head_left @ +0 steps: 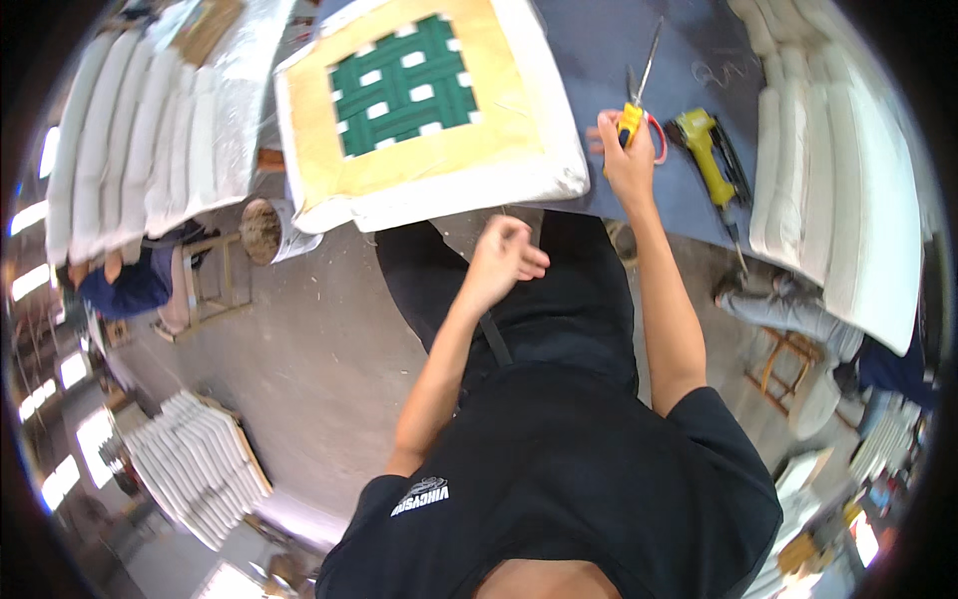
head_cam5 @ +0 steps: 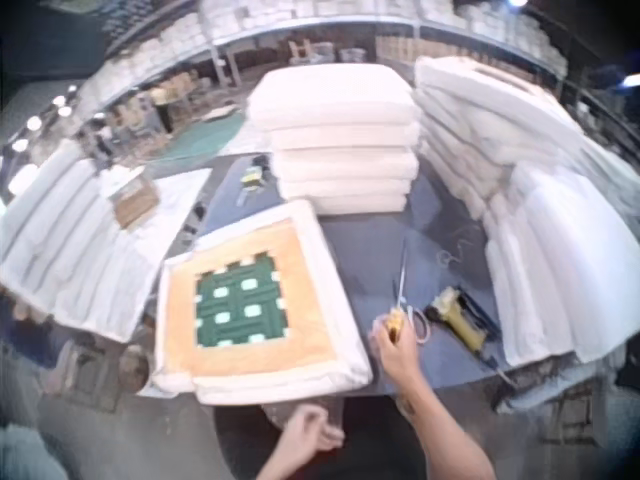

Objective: The person wraps white fabric around a cushion, folds and tucks the edges, and secures the fabric using a staple gun. They trim excess fabric with scissors and repeat the process on multiple cushions, stacking finished units on the table.

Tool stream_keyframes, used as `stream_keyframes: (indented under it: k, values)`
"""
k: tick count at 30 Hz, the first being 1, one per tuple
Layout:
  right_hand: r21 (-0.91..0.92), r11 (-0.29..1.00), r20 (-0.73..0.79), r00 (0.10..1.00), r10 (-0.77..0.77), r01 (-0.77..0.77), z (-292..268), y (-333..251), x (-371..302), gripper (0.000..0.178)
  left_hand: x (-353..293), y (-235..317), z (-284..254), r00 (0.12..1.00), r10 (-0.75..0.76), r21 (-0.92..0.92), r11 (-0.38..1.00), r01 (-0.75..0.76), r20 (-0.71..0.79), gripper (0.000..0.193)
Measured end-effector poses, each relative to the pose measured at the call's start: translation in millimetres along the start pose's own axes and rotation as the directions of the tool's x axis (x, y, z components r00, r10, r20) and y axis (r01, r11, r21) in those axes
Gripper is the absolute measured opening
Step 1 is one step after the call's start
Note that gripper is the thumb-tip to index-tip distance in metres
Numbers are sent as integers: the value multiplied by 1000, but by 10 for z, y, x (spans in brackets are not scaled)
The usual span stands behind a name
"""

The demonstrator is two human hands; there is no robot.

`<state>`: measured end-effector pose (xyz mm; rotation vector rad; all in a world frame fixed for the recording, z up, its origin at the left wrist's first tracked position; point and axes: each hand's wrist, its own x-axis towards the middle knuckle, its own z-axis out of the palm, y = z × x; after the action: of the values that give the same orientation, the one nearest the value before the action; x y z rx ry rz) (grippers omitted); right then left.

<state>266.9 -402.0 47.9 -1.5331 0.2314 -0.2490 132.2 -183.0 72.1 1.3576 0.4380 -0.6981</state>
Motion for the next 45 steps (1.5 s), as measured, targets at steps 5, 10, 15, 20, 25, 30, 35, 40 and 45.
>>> stream_keyframes:
  k: [5,10,15,20,25,30,35,40,45]
  values:
    - [-234,949,55,972,229,-210,-677,-168,-974,21,-104,252,136,683,729,656,494,-571,46,8]
    - [-232,960,14,986,165,-158,-413,-89,-1061,30,483,816,-3,412,876,799,55,-599,249,18]
    - [-469,876,172,985,-33,111,-211,-99,-425,31,900,845,189,390,889,600,179,-780,241,21]
    - [-260,962,97,988,118,-89,-378,64,-647,30,886,728,354,351,870,679,26,-734,347,17]
    - [-471,882,122,989,82,-15,-848,-223,-1317,40,904,697,223,367,835,760,-91,-644,411,13]
    - [-602,794,223,973,68,83,-1219,-549,-1841,42,830,727,251,417,792,764,-95,-638,446,20]
    - [-644,740,273,962,-16,195,-1244,-586,-1781,41,841,721,244,442,777,766,-80,-638,449,24]
    - [-754,615,336,940,61,230,-1288,-769,-1597,42,814,730,246,457,773,765,-55,-642,440,23]
    - [-747,619,393,912,118,241,-1301,-925,-1484,39,845,734,220,438,789,765,-62,-641,431,21]
